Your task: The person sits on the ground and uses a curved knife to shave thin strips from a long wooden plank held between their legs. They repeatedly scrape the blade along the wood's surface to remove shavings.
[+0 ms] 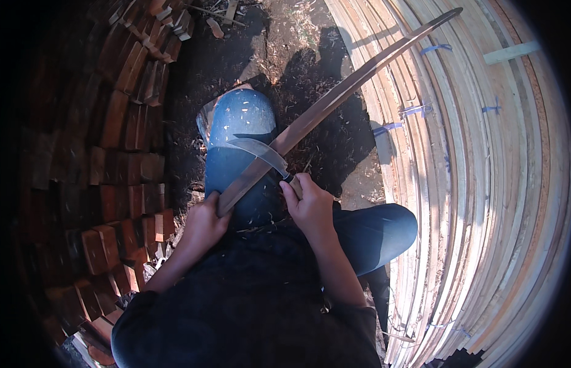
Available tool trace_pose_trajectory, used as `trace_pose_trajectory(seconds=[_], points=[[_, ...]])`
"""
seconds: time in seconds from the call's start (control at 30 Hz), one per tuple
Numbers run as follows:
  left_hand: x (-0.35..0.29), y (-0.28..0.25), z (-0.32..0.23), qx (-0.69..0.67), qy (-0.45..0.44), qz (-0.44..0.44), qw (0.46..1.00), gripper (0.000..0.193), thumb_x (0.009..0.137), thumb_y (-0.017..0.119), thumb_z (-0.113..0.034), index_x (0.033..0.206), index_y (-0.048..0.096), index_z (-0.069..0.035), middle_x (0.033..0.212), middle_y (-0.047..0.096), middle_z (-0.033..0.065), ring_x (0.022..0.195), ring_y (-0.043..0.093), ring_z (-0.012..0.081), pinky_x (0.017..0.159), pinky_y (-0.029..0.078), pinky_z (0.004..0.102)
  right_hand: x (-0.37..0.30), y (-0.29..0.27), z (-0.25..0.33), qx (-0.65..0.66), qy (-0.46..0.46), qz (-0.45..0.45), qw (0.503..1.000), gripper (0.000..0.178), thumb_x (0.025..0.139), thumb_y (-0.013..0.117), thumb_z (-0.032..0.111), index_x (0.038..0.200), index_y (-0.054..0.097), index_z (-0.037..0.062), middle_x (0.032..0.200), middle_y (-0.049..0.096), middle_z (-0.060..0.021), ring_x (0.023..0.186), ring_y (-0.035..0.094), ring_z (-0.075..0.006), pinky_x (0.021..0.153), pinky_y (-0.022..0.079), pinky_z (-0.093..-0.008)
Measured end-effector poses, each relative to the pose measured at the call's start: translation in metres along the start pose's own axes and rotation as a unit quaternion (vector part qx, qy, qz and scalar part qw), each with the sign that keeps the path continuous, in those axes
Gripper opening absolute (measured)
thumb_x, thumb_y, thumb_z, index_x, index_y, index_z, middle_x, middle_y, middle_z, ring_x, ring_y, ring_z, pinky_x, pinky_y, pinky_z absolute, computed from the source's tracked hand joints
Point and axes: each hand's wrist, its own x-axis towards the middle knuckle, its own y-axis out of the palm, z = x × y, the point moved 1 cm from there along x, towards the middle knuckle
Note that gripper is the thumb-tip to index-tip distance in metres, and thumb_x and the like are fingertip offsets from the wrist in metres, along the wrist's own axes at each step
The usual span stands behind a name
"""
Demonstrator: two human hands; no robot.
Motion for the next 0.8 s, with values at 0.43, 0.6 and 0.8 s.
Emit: trace_pose_trajectory(seconds=[0.43, 0.6, 0.8], points=[[0.001, 0.008, 0.002, 0.033, 0.007, -0.007, 0.999, 0.03, 0.077, 0.068, -0.016, 0.095, 0.05, 0.0, 0.071, 0.063, 0.0241, 0.066, 0.064, 0.0425, 0.063, 0.052, 0.0508, 0.004, -0.005, -0.024, -0.134, -0.074, -0.055, 0.987, 0.025, 0.081, 0.074, 0.025, 0.087, 0.059, 0.0055, 0.068, 0.062, -0.0114, 0.059, 0.064, -0.0312, 0.051, 0.049, -0.0378], [0.002, 0.008, 0.001, 0.036, 0.005, -0.013, 0.999, 0.029, 0.079, 0.068, -0.017, 0.093, 0.049, 0.0, 0.069, 0.062, 0.0239, 0.065, 0.064, 0.0422, 0.061, 0.052, 0.0502, 0.021, -0.032, -0.072, -0.132, 0.019, -0.116, 0.984, 0.024, 0.084, 0.072, 0.024, 0.085, 0.059, 0.0035, 0.063, 0.058, -0.0139, 0.058, 0.063, -0.0331, 0.051, 0.048, -0.0388], [0.007, 0.005, -0.007, 0.034, -0.009, 0.008, 0.999, 0.041, 0.084, 0.07, -0.034, 0.087, 0.049, 0.001, 0.062, 0.059, 0.0248, 0.063, 0.062, 0.0443, 0.057, 0.05, 0.05, 0.005, -0.016, -0.032, -0.062, 0.033, -0.009, 0.998, 0.025, 0.084, 0.073, 0.024, 0.081, 0.058, 0.0041, 0.06, 0.058, -0.0118, 0.053, 0.061, -0.0299, 0.049, 0.046, -0.0364]])
